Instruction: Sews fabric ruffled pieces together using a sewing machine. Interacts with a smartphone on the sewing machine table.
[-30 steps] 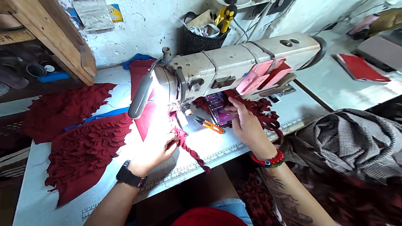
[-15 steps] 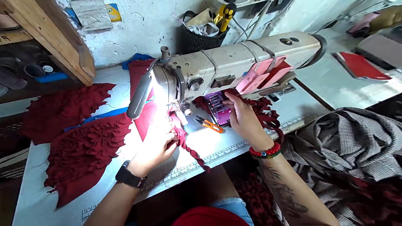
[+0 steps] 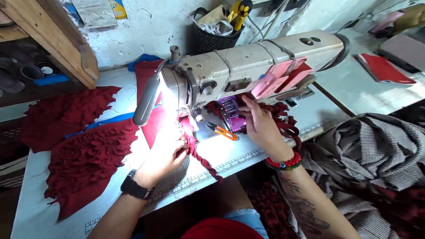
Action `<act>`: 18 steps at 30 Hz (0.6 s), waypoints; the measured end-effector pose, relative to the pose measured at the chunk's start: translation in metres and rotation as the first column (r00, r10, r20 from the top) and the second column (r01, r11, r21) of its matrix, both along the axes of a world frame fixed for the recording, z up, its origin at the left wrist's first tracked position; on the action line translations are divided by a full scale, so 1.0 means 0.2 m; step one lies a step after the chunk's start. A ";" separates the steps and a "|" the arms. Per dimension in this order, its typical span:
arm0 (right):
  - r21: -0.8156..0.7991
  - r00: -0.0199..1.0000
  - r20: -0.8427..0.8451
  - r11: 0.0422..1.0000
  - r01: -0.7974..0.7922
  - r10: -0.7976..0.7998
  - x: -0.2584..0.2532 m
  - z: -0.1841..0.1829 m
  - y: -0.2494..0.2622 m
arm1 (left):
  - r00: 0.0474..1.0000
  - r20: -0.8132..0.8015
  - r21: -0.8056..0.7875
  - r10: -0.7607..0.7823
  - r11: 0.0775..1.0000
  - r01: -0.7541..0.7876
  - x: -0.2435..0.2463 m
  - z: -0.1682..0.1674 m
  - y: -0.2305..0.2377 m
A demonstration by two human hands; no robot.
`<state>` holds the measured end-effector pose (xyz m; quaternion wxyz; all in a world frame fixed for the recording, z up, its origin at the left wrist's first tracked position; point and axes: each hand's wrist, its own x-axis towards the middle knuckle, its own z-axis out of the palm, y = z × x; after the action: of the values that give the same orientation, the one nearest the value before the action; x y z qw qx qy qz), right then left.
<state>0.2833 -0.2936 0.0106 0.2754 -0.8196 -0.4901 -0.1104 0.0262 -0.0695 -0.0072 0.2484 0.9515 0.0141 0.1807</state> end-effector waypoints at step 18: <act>-0.038 0.995 0.083 0.998 0.050 -0.047 0.06 -0.01 0.04 | 1.000 -0.019 0.003 0.014 1.000 -0.014 0.00 0.01 -0.01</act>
<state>0.2955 -0.2858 0.0080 0.2360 -0.8313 -0.4831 -0.1409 0.0259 -0.0708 -0.0054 0.2456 0.9535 0.0227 0.1735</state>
